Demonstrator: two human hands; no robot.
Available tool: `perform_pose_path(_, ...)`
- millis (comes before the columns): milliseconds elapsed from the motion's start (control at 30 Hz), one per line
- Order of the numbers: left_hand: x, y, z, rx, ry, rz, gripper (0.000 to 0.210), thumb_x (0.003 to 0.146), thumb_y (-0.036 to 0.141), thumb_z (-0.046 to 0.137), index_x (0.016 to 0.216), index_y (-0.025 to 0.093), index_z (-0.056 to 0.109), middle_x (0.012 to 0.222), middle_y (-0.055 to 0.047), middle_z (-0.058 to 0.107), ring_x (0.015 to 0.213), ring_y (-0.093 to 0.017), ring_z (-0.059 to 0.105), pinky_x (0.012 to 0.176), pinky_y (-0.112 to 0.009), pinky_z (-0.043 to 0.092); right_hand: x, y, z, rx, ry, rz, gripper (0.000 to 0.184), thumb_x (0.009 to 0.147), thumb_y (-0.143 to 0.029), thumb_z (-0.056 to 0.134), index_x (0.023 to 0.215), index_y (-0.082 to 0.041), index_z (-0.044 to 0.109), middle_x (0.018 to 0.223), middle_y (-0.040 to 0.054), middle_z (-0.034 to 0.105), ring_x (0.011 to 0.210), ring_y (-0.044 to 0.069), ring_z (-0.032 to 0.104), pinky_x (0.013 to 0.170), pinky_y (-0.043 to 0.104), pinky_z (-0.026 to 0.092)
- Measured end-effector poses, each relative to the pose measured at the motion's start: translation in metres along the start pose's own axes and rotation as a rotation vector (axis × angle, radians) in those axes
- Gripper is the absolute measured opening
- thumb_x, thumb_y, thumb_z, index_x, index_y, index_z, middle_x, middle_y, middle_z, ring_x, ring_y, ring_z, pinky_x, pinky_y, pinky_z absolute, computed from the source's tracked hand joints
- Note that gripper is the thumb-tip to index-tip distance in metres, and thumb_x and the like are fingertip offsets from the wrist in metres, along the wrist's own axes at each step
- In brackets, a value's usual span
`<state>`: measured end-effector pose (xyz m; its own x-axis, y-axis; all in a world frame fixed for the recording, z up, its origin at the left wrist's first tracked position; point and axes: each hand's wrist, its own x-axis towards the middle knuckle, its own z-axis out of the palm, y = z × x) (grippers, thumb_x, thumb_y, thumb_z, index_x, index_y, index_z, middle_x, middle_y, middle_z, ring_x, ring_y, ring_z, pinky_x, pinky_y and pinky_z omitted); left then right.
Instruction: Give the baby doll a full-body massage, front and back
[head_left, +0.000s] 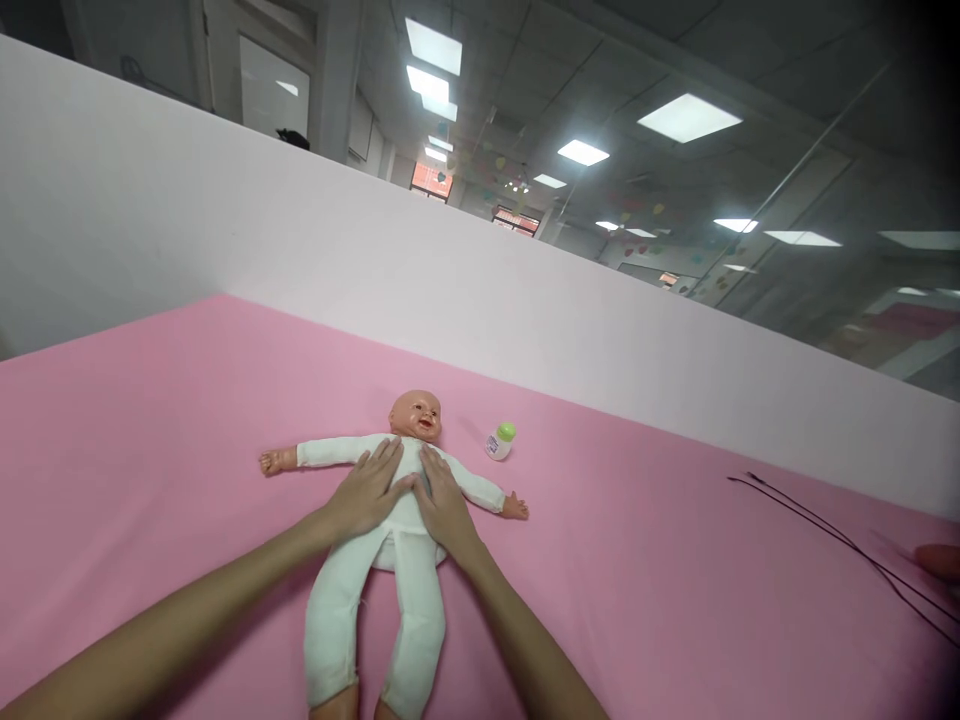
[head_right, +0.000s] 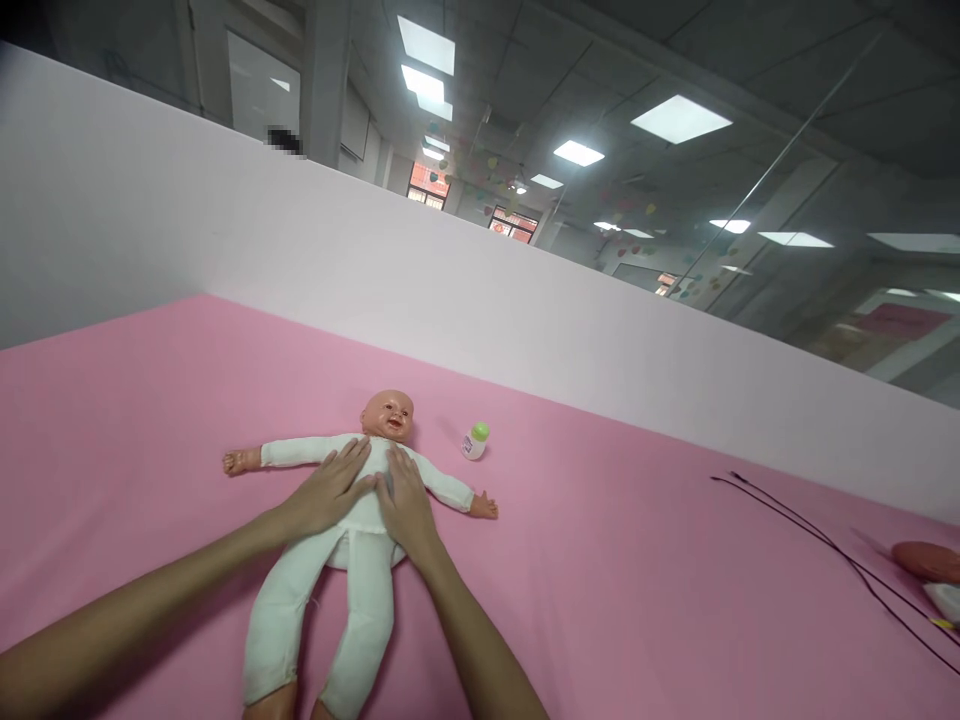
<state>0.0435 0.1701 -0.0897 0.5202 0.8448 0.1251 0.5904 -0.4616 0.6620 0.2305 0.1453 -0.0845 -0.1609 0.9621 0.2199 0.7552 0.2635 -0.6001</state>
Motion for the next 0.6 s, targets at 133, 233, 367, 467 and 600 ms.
perform_pose_path(133, -0.015, -0.022, -0.013, -0.012, -0.029, -0.082, 0.090, 0.102, 0.071, 0.025, 0.167, 0.010, 0.013, 0.172, -0.016, 0.001, 0.160, -0.034, -0.001, 0.129, -0.056, 0.012, -0.016, 0.013, -0.007, 0.031, 0.049, 0.142, 0.075, 0.104, -0.058, 0.038, 0.161, -0.009, 0.036, 0.168, 0.0160, 0.031, 0.157, 0.030, 0.027, 0.130, 0.054, 0.020)
perform_pose_path(233, -0.045, -0.018, -0.018, -0.012, -0.121, -0.094, 0.092, 0.102, 0.072, 0.023, 0.167, 0.008, 0.010, 0.171, -0.016, -0.004, 0.159, -0.035, -0.001, 0.129, -0.055, 0.015, -0.044, 0.005, -0.012, 0.095, -0.031, 0.135, 0.073, 0.105, -0.060, 0.039, 0.164, -0.017, 0.031, 0.171, 0.0084, 0.023, 0.159, 0.028, 0.020, 0.131, 0.052, 0.018)
perform_pose_path(367, -0.052, 0.006, -0.009, 0.013, -0.139, -0.020, 0.089, 0.103, 0.070, 0.021, 0.167, 0.008, 0.011, 0.172, -0.015, -0.004, 0.160, -0.032, -0.004, 0.130, -0.052, 0.011, -0.049, -0.011, -0.009, 0.144, -0.142, 0.013, 0.065, 0.106, -0.056, 0.040, 0.163, -0.024, 0.034, 0.171, 0.0027, 0.023, 0.160, 0.026, 0.016, 0.131, 0.052, 0.017)
perform_pose_path(467, -0.028, 0.015, -0.001, 0.048, -0.079, 0.030, 0.087, 0.104, 0.069, 0.023, 0.167, 0.009, 0.016, 0.173, -0.015, 0.001, 0.160, -0.032, -0.004, 0.130, -0.052, 0.010, -0.024, -0.010, -0.002, 0.124, -0.138, -0.083, 0.063, 0.106, -0.055, 0.041, 0.161, -0.024, 0.039, 0.169, 0.0048, 0.029, 0.160, 0.027, 0.019, 0.131, 0.054, 0.017)
perform_pose_path(600, -0.005, 0.009, -0.013, 0.089, -0.048, 0.011, 0.081, 0.106, 0.063, 0.027, 0.166, 0.009, 0.020, 0.172, -0.016, 0.008, 0.160, -0.034, 0.002, 0.128, -0.056, 0.011, 0.002, 0.009, -0.003, 0.046, 0.006, -0.053, 0.067, 0.104, -0.057, 0.041, 0.156, -0.016, 0.047, 0.164, 0.0140, 0.040, 0.155, 0.030, 0.033, 0.129, 0.054, 0.021)
